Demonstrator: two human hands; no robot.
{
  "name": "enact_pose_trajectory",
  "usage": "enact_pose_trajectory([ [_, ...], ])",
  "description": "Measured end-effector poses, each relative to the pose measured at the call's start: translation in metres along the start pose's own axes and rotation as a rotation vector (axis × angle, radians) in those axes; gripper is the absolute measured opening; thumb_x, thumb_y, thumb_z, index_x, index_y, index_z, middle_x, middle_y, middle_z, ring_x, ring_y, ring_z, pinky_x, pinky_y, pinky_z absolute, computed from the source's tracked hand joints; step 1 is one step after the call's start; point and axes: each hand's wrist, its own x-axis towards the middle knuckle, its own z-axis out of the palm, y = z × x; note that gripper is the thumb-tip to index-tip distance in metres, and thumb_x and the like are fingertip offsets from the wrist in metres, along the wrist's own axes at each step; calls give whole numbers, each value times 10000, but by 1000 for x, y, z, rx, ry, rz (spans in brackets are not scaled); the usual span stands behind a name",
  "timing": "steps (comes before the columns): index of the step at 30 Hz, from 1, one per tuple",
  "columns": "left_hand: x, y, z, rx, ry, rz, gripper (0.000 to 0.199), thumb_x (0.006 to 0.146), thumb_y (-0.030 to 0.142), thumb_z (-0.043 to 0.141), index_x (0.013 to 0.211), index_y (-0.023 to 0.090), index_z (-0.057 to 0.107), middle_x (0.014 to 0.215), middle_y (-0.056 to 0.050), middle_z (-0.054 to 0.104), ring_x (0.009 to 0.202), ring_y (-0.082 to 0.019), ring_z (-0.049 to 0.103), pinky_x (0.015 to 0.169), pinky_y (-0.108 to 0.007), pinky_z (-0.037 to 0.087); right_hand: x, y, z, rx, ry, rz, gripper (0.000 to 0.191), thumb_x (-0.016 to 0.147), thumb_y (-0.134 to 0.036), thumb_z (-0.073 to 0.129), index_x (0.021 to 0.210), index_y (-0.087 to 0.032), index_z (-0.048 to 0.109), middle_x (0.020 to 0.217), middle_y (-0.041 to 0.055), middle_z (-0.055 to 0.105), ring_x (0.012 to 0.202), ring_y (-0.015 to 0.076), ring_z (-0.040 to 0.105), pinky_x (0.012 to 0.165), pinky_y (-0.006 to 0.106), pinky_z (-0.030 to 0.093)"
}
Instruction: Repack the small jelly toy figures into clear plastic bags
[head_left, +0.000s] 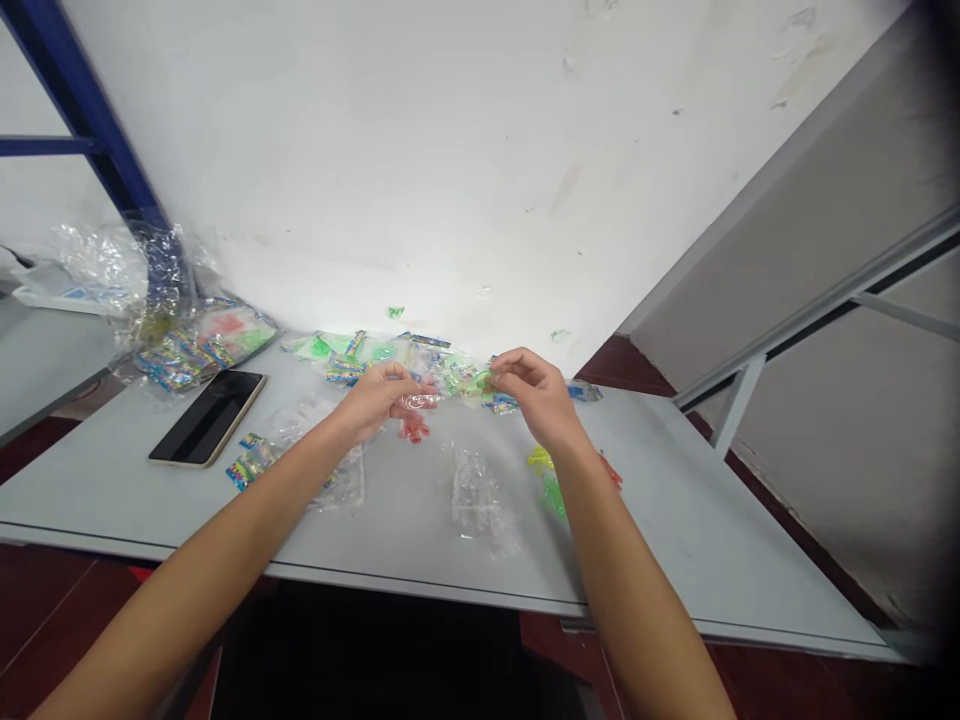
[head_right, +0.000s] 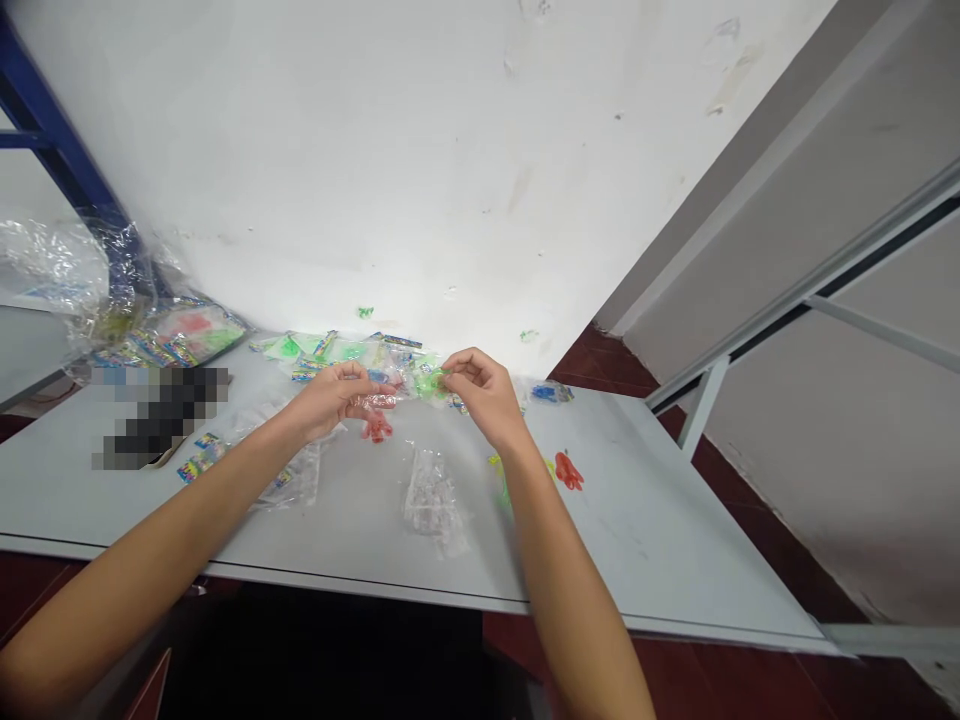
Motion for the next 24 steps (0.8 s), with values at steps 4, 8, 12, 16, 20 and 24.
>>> enact_pose_trajectory([
  [4, 2, -1, 3, -88, 56, -12, 236, 705, 127, 747, 885, 135, 594, 950, -151, 737, 882, -246, 727, 774, -360, 590, -5, 11, 11, 52, -20, 4, 162, 734, -298, 697, 840, -199, 625, 753, -14, 570, 721, 135, 569, 717, 299, 478],
  [8, 0, -3, 6, -51, 46, -1, 186, 755, 160, 710, 933, 107, 698, 1045, -147, 725, 925, -215, 705, 856, -352, 570, -12, 10, 21, 83, -140, 46, 254, 704, -327, 749, 901, -209, 642, 816, 6, 639, 742, 142, 605, 732, 312, 498],
  [12, 0, -6, 8, -2, 67, -30, 209, 780, 197, 694, 975, 125, 712, 966, -125, 731, 873, -200, 703, 825, -339, 565, -12, 4, 32, 63, -225, 109, 300, 703, -357, 755, 956, -221, 667, 831, 20, 694, 761, 161, 643, 731, 324, 509],
  [16, -5, -4, 12, 61, 11, -70, 204, 814, 216, 669, 993, 123, 700, 968, -125, 725, 823, -206, 712, 772, -338, 570, -9, 9, 40, 19, -195, 129, 301, 700, -358, 747, 954, -209, 686, 793, 25, 710, 752, 170, 649, 691, 307, 494],
  [20, -10, 0, 16, 83, -27, -117, 235, 806, 257, 693, 1005, 133, 688, 890, -110, 728, 750, -226, 724, 698, -332, 570, -6, 20, 39, -40, -114, 153, 270, 701, -346, 729, 917, -192, 683, 763, 25, 701, 704, 161, 628, 652, 292, 472],
  [24, -10, -1, 16, 101, -29, -112, 284, 786, 303, 726, 1007, 129, 685, 820, -99, 710, 733, -236, 724, 635, -318, 559, -5, 25, 36, -72, -69, 149, 264, 673, -349, 728, 867, -179, 672, 764, 22, 680, 690, 153, 612, 643, 285, 455],
])
